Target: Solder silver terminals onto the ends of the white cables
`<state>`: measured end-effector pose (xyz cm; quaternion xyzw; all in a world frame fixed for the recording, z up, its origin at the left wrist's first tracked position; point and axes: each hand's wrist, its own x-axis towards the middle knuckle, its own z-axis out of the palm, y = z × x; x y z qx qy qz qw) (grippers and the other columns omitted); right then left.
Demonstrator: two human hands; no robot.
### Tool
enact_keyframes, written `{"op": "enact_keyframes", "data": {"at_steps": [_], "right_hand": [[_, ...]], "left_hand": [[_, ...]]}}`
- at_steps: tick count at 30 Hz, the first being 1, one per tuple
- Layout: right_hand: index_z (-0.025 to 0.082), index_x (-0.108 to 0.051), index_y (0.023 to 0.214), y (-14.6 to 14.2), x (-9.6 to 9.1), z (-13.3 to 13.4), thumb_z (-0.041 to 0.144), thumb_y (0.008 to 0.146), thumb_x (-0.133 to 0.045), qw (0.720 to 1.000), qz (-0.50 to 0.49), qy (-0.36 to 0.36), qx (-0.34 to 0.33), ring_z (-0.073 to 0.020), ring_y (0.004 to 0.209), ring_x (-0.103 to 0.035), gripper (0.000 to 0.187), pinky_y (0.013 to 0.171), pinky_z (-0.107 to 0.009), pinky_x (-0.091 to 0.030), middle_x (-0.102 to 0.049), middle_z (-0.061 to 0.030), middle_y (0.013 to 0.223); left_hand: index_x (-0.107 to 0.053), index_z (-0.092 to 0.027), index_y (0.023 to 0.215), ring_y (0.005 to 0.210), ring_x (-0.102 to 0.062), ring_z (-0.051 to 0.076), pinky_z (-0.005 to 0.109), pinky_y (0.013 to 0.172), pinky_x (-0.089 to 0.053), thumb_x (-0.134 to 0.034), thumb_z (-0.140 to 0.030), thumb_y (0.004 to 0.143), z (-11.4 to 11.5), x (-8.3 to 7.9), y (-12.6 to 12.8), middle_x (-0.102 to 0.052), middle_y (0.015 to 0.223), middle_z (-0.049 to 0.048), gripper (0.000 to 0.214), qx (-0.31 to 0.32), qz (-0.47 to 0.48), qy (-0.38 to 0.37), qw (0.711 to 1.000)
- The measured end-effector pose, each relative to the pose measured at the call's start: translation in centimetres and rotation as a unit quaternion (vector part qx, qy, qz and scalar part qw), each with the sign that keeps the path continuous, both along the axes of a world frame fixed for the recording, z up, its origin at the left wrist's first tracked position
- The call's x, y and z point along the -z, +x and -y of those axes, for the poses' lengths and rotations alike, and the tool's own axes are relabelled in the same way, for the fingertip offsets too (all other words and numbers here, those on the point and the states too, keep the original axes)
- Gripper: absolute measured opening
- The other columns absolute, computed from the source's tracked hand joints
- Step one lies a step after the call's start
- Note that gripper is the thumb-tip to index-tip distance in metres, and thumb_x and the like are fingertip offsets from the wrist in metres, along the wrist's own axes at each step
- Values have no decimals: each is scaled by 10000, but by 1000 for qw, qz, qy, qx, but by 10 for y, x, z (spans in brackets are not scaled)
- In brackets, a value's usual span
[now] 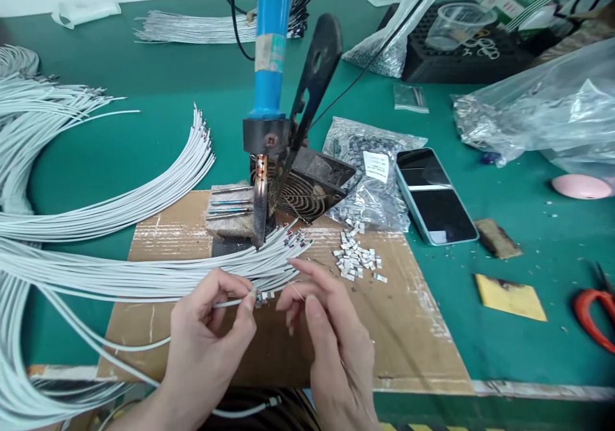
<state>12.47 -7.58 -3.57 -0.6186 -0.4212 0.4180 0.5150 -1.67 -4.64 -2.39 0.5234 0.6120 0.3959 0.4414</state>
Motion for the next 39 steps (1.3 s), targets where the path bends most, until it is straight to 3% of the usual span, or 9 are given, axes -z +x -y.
{"op": "enact_keyframes", "data": {"at_steps": [2,4,7,11,13,22,29,39], "right_hand": [[298,-584,1264,1,2,0,335,1105,-450,1000,15,-2,5,-134,666,-578,211,654,-248,-479,-677,41,792],[270,-572,1016,4,5,-4,306,1094,-464,999,39,31,-7,-126,627,-528,137,604,-238,-438,-601,48,740],[238,-478,789,7,7,-11,247,1075,-467,994,63,87,-35,-130,660,-502,286,588,-227,-426,-533,23,764],[234,-566,822,0,1,-17,227,1046,-531,996,33,75,-21,-190,1009,-687,227,863,-290,-538,-712,-64,1102],[241,-577,823,-4,-2,-18,209,1037,-555,998,2,64,-9,-201,1089,-721,218,937,-309,-555,-749,-70,1165],[250,-586,809,-6,-5,-20,149,983,-601,999,3,44,4,-193,1091,-774,203,931,-278,-595,-809,-44,1140],[238,-598,787,-5,-4,-23,161,962,-632,998,20,53,12,-238,1067,-789,194,863,-305,-620,-821,-87,1120],[253,-599,801,-3,-1,-25,184,953,-645,999,29,41,14,-234,1081,-787,173,892,-331,-603,-824,-67,1139]], "left_hand": [[-656,-230,789,774,-671,117,159,636,-487,-684,-174,871,-3,-1,0,-726,851,-22,103,-15,-9,-8,1000],[-660,-228,797,783,-680,133,175,629,-491,-685,-191,878,-6,-1,-1,-733,862,-10,92,-9,-15,-12,1000],[-663,-222,802,772,-686,149,187,590,-483,-684,-194,879,-10,2,-1,-743,864,8,85,-1,-22,-5,1000],[-650,-222,793,725,-674,141,194,545,-442,-668,-204,892,-14,4,2,-740,845,3,102,-45,-36,23,998],[-653,-227,805,724,-679,140,197,531,-425,-657,-209,908,-17,4,4,-749,846,0,105,-39,-47,30,998],[-659,-223,773,644,-704,151,207,452,-394,-639,-207,889,-27,-7,10,-771,790,17,119,-24,-101,60,993],[-657,-224,770,620,-688,152,217,461,-414,-639,-197,888,-27,-6,12,-783,812,25,122,-37,-114,77,990],[-667,-217,772,542,-606,106,187,455,-399,-654,-180,876,-33,-9,14,-772,778,2,111,-35,-95,70,992]]}}
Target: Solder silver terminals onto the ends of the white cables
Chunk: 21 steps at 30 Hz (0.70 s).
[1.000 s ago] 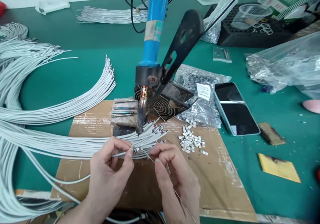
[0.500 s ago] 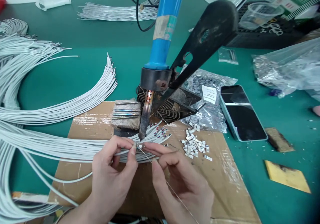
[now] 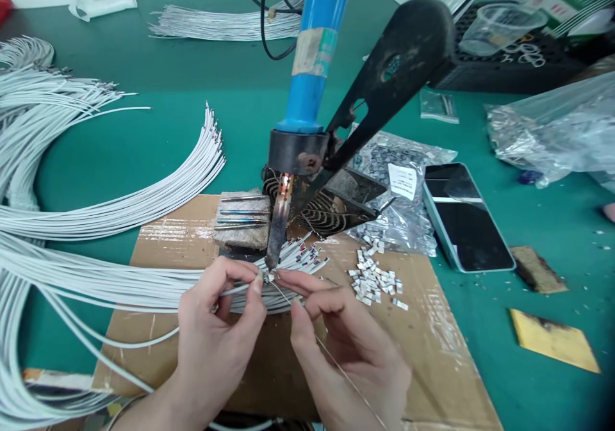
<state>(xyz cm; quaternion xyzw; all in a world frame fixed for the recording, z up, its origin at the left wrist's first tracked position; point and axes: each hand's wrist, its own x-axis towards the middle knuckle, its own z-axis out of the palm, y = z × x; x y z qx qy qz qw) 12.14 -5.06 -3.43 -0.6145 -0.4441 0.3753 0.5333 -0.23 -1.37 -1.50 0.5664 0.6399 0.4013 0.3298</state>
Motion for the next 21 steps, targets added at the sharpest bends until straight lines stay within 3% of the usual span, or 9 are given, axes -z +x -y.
{"op": "enact_keyframes", "data": {"at_steps": [4,9,16,21], "right_hand": [[256,-595,794,1,0,-2,182,948,-647,1000,-10,-2,1,-220,1074,-784,178,935,-332,-584,-823,-50,1133],[253,-584,776,2,-4,-6,186,942,-651,1000,-14,-9,8,-217,1051,-788,191,930,-325,-586,-825,-49,1119],[249,-591,772,3,-6,-10,183,925,-667,1000,12,13,12,-253,1015,-801,184,888,-365,-623,-831,-79,1114],[246,-586,762,3,-7,-10,171,917,-665,1000,16,19,14,-243,996,-804,190,875,-345,-623,-832,-69,1105]], "left_hand": [[-657,-217,782,619,-662,121,180,506,-446,-665,-187,874,-3,1,-1,-753,766,-6,97,8,44,-25,999],[-651,-218,771,607,-626,126,203,459,-368,-685,-215,845,-7,0,-2,-747,792,8,82,2,59,-56,997],[-642,-215,757,556,-555,118,218,463,-353,-676,-241,847,-13,-5,1,-716,726,2,100,-4,68,-58,996],[-646,-218,750,594,-598,129,213,466,-367,-681,-250,846,-13,-6,1,-732,751,11,107,-6,68,-50,996]]}}
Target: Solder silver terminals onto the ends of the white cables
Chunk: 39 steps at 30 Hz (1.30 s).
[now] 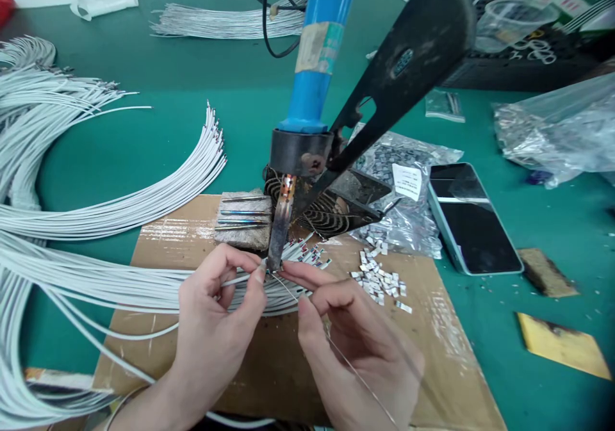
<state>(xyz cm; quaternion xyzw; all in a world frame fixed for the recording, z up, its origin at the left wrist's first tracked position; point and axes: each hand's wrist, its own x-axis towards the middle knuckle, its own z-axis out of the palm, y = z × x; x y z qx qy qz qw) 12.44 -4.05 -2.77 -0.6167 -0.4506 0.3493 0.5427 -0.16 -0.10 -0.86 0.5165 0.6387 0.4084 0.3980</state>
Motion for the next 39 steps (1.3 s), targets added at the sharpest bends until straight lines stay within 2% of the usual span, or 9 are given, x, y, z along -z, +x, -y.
{"op": "enact_keyframes", "data": {"at_steps": [7,21,30,34,39], "right_hand": [[250,-597,765,-1,-2,1,183,932,-668,1000,-19,-9,0,-233,1039,-790,194,891,-341,-603,-825,-58,1127],[245,-589,761,-1,-5,1,168,925,-668,1000,4,5,-1,-223,999,-801,198,870,-320,-605,-830,-57,1105],[255,-616,759,-2,-8,0,164,923,-686,1000,2,10,5,-136,939,-791,200,869,-230,-593,-828,34,1111],[256,-614,771,-1,-7,0,166,929,-685,1000,1,14,0,-144,954,-795,195,883,-247,-594,-828,27,1126],[255,-617,789,-1,-4,0,172,930,-684,1000,4,24,-4,-176,975,-801,177,886,-281,-598,-831,3,1119]], "left_hand": [[-663,-226,791,721,-681,149,196,486,-397,-697,-216,858,2,3,-3,-761,851,16,77,5,13,0,1000],[-666,-228,761,714,-693,146,179,466,-395,-707,-207,841,3,0,-3,-770,822,10,92,-7,24,9,1000],[-658,-231,739,686,-697,139,177,512,-457,-710,-198,825,0,-1,0,-763,783,-7,106,-9,36,20,999],[-669,-237,751,754,-719,150,171,532,-468,-717,-196,832,1,0,-2,-776,820,-3,103,-7,30,21,999],[-674,-236,756,735,-709,146,165,499,-442,-713,-196,835,3,1,-3,-775,814,0,96,-11,31,23,999]]}}
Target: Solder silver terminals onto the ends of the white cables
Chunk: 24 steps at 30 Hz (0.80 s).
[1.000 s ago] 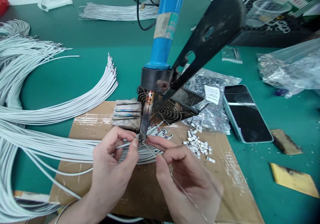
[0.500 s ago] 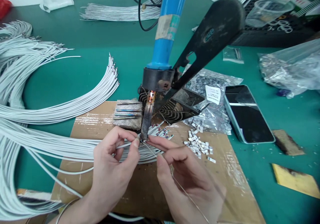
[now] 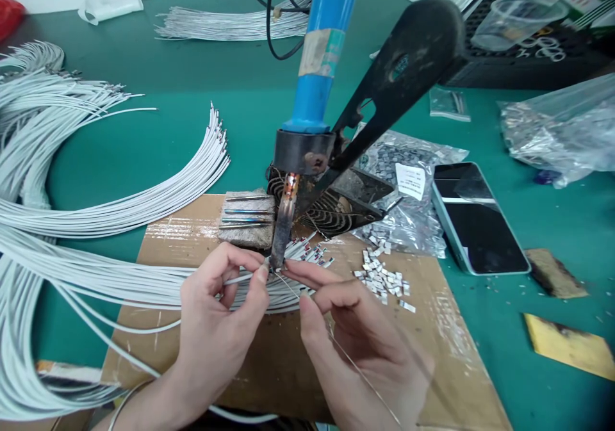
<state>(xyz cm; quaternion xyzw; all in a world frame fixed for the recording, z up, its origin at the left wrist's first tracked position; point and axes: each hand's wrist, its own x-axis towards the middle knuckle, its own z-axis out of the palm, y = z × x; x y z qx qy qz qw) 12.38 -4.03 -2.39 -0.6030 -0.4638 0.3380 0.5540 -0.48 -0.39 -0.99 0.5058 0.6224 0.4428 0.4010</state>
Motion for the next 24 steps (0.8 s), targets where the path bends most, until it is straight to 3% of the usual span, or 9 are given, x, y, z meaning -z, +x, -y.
{"op": "enact_keyframes", "data": {"at_steps": [14,24], "right_hand": [[251,-628,793,2,2,0,156,914,-689,1000,10,7,-8,-199,983,-805,166,866,-293,-611,-832,-15,1106],[255,-648,819,1,2,0,120,906,-700,1000,-6,23,-10,-150,980,-797,169,911,-252,-589,-824,17,1106]], "left_hand": [[-665,-236,748,722,-699,139,170,529,-459,-708,-180,820,0,1,1,-765,804,-10,100,10,-16,-1,1000],[-659,-239,769,724,-704,135,172,522,-451,-697,-176,841,3,0,0,-769,829,-15,103,13,-23,8,1000]]}}
